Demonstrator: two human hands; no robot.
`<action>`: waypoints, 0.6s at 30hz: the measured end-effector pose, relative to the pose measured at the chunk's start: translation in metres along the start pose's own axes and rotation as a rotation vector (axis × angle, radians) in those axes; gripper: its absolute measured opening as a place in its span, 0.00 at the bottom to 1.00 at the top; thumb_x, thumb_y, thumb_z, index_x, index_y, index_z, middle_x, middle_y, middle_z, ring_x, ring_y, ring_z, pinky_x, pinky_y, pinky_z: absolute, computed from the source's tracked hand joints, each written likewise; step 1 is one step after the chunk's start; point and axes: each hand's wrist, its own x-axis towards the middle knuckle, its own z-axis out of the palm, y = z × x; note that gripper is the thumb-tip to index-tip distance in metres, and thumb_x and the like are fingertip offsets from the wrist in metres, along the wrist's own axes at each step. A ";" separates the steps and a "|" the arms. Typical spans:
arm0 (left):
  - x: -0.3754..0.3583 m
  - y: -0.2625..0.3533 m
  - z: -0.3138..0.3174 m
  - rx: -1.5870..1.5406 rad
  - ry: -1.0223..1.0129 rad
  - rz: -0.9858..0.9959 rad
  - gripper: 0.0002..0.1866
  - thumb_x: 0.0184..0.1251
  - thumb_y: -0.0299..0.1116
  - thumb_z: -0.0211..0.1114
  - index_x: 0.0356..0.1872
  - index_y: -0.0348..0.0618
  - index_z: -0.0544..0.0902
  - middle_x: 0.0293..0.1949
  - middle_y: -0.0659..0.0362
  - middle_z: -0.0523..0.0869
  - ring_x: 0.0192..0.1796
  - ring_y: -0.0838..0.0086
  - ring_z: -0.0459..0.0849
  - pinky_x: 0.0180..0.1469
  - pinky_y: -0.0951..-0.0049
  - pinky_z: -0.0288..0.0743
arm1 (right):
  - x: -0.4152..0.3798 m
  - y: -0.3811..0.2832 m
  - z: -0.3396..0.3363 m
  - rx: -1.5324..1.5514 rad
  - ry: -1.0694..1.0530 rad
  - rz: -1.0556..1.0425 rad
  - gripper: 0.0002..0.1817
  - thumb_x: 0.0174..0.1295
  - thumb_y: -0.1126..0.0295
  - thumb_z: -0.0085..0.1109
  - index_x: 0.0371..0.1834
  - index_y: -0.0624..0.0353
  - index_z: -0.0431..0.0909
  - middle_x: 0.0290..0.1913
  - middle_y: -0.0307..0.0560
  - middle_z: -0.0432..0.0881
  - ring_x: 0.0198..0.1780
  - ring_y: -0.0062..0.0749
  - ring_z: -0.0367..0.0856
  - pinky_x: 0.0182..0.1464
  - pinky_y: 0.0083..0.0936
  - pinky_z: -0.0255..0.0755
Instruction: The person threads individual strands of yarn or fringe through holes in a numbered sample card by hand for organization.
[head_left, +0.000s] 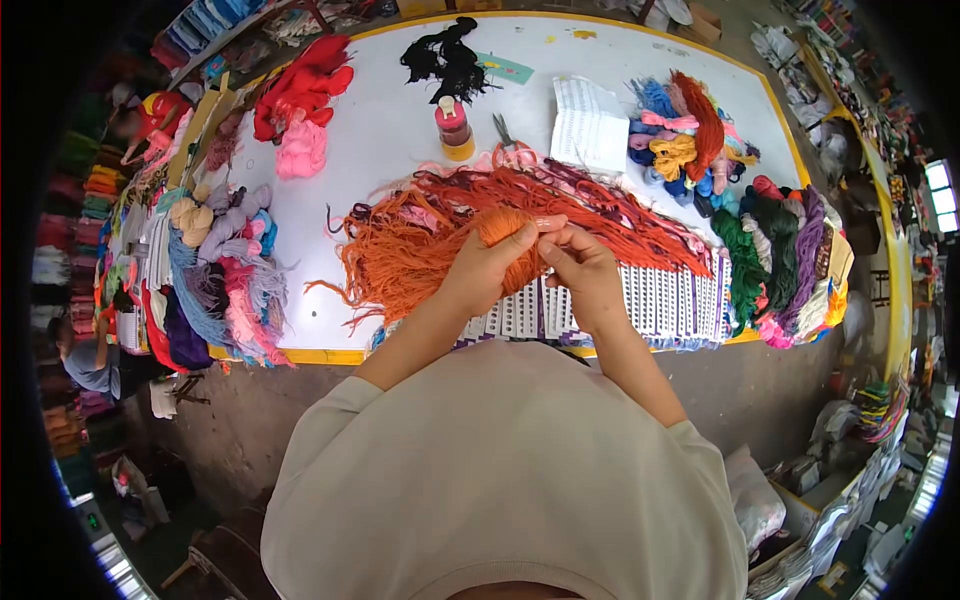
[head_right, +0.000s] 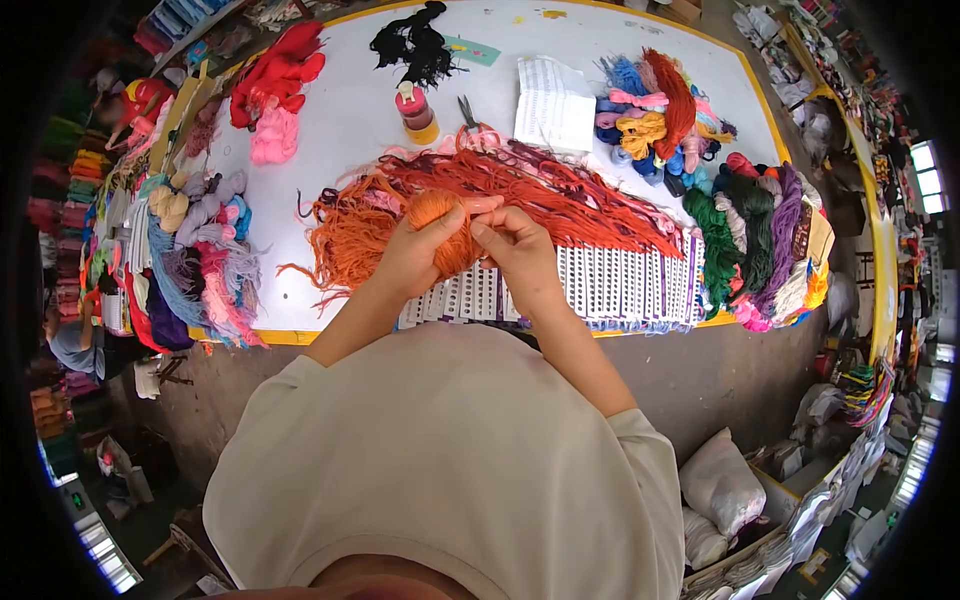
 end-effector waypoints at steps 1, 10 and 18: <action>0.000 -0.001 0.000 0.035 0.004 -0.001 0.19 0.76 0.36 0.50 0.58 0.31 0.75 0.59 0.48 0.77 0.59 0.66 0.78 0.62 0.65 0.71 | 0.001 0.001 -0.001 -0.041 -0.021 -0.042 0.04 0.65 0.69 0.59 0.41 0.53 0.79 0.33 0.30 0.80 0.31 0.11 0.74 0.31 0.14 0.71; 0.000 -0.002 0.000 -0.085 0.032 -0.004 0.17 0.75 0.32 0.50 0.55 0.31 0.77 0.59 0.46 0.77 0.59 0.66 0.78 0.62 0.65 0.72 | -0.003 -0.006 -0.003 0.239 -0.016 0.045 0.04 0.65 0.69 0.58 0.40 0.53 0.78 0.36 0.30 0.80 0.35 0.13 0.78 0.32 0.14 0.71; 0.004 -0.007 0.003 0.044 0.023 0.045 0.16 0.75 0.34 0.51 0.53 0.31 0.78 0.58 0.47 0.78 0.58 0.66 0.78 0.60 0.65 0.73 | -0.003 -0.005 -0.007 0.101 -0.015 -0.024 0.04 0.65 0.70 0.58 0.41 0.54 0.78 0.34 0.32 0.80 0.33 0.14 0.78 0.32 0.14 0.71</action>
